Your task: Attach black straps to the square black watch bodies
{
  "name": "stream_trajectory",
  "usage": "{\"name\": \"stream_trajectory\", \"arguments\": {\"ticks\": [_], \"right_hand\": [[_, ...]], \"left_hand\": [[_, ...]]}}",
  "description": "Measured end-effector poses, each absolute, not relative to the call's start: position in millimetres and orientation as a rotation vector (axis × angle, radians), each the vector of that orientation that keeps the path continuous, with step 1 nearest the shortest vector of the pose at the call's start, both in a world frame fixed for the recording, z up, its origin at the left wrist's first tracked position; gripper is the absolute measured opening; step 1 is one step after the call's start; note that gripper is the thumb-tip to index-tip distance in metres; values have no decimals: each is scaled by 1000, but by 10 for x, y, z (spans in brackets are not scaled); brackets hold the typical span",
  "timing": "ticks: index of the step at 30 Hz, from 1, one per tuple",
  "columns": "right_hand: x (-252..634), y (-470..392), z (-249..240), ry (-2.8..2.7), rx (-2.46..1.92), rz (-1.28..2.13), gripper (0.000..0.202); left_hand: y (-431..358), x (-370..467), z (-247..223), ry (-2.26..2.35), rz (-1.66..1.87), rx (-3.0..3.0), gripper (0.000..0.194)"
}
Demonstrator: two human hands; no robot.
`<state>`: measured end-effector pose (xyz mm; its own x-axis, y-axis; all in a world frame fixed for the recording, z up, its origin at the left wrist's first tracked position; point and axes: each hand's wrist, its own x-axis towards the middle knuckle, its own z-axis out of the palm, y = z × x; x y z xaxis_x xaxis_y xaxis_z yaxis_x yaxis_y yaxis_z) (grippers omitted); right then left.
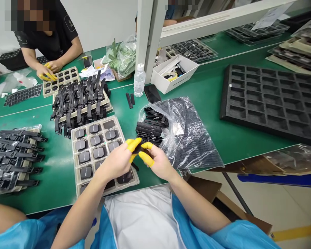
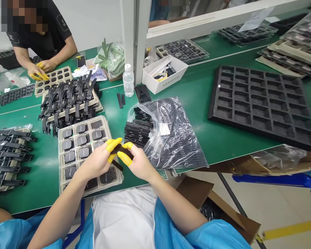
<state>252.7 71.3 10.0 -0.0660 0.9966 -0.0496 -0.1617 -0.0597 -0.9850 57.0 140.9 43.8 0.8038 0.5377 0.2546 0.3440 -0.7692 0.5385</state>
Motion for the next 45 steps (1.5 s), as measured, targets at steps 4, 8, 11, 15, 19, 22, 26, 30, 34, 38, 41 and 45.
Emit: {"name": "stream_trajectory", "arguments": {"ticks": [4, 8, 11, 15, 19, 22, 26, 30, 34, 38, 41, 45], "right_hand": [[2802, 825, 128, -1541, -1274, 1149, 17], [3072, 1057, 68, -1634, -1506, 984, 26], [3259, 1286, -73, -1774, -1916, 594, 31], [3419, 1476, -276, -1924, -2290, 313, 39], [3443, 1516, -355, -1994, -2348, 266, 38], [3434, 1547, -354, -2014, -2377, 216, 35], [3471, 1586, -356, -2078, -2366, 178, 32], [3523, 1546, -364, -2121, -2240, 106, 33], [3490, 1447, -321, -1863, -2079, 237, 36], [3431, 1287, -156, -1415, -1878, 479, 36], [3353, 1128, 57, -1164, -1596, 544, 31], [3018, 908, 281, -953, -1113, 923, 21]], "left_hand": [[1601, 361, 679, 975, 323, 2721, 43], [2044, 194, 888, 1119, -115, 2893, 29], [2492, 134, 890, 1221, -224, 2790, 37], [2936, 55, 740, 1311, -259, 2671, 38], [3026, -22, 578, 1338, -201, 2675, 36], [2964, -61, 498, 1401, -155, 2690, 31], [2787, -123, 491, 1606, -73, 2696, 30], [2503, -219, 581, 1658, -144, 2702, 24], [2334, -231, 601, 1605, -223, 2710, 17], [2412, -218, 557, 1611, -193, 2671, 16], [2420, -244, 611, 1662, -139, 2606, 15], [2048, -48, 736, 1647, 237, 2316, 25]]}}
